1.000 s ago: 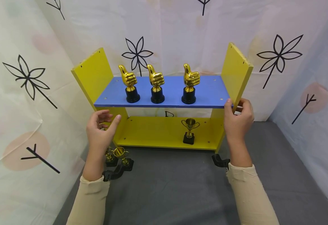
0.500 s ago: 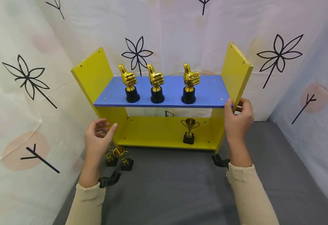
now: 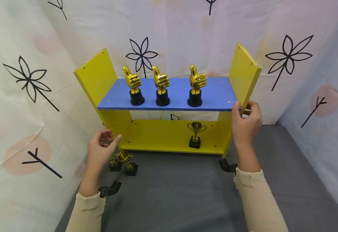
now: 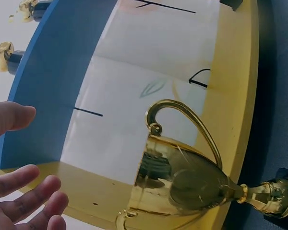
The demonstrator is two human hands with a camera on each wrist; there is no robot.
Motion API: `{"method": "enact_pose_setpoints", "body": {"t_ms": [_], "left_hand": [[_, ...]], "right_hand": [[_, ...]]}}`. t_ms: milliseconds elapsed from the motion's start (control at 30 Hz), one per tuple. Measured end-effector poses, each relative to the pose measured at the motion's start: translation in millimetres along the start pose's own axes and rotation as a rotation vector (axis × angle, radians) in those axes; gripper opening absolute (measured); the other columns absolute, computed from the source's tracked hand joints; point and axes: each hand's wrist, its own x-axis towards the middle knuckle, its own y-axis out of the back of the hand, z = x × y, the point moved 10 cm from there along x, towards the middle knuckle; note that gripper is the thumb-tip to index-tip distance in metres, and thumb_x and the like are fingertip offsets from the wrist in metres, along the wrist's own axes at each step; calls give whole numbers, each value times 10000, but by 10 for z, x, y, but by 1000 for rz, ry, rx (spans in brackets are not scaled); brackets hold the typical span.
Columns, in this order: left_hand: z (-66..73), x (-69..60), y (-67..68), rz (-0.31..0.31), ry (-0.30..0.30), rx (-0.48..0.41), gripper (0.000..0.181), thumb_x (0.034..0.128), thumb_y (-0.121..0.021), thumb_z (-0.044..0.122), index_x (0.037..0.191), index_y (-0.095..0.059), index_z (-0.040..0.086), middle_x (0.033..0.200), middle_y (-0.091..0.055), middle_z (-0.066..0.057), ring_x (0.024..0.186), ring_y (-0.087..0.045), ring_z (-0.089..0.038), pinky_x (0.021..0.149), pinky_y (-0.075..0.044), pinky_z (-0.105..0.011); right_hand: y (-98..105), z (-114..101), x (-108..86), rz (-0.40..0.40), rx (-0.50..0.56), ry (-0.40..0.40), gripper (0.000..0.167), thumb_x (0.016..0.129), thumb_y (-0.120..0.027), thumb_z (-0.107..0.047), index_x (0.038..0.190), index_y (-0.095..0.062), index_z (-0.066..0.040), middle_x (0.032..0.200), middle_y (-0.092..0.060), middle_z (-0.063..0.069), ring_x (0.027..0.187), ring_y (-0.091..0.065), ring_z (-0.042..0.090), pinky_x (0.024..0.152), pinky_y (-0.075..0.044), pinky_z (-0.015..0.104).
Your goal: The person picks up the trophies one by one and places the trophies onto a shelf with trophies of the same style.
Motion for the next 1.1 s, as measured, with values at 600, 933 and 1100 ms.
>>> {"method": "enact_pose_setpoints", "body": {"t_ms": [600,933,1100], "left_hand": [[-132,-85,-104,-131,-55,47,399,932,-840,309,1234,-693,94,1176,-729,-89,1015,-675,-298,858,-529,-394],[-136,-123,-133,-172,-115,93,412,915,-854,288,1244,-695,99,1208,-715,-84,1019,-655,-223,846,-549,-491],[-165,-145,-141,-192,-139,107,413,903,-862,263,1242,-698,94,1198,-712,-90,1028,-650,-239,837,-540,-478]], "right_hand": [[-3,-17,-2,8,24,19,354,922,-725,-345,1084,-762,-32,881,-571,-267,757,-531,-62,726,-391,171],[-5,5,3,11,30,18,348,925,-728,-341,1088,-760,-35,880,-571,-263,758,-528,-53,717,-391,179],[-5,12,3,11,24,12,338,926,-728,-339,1086,-759,-42,879,-568,-266,762,-528,-52,710,-390,179]]}}
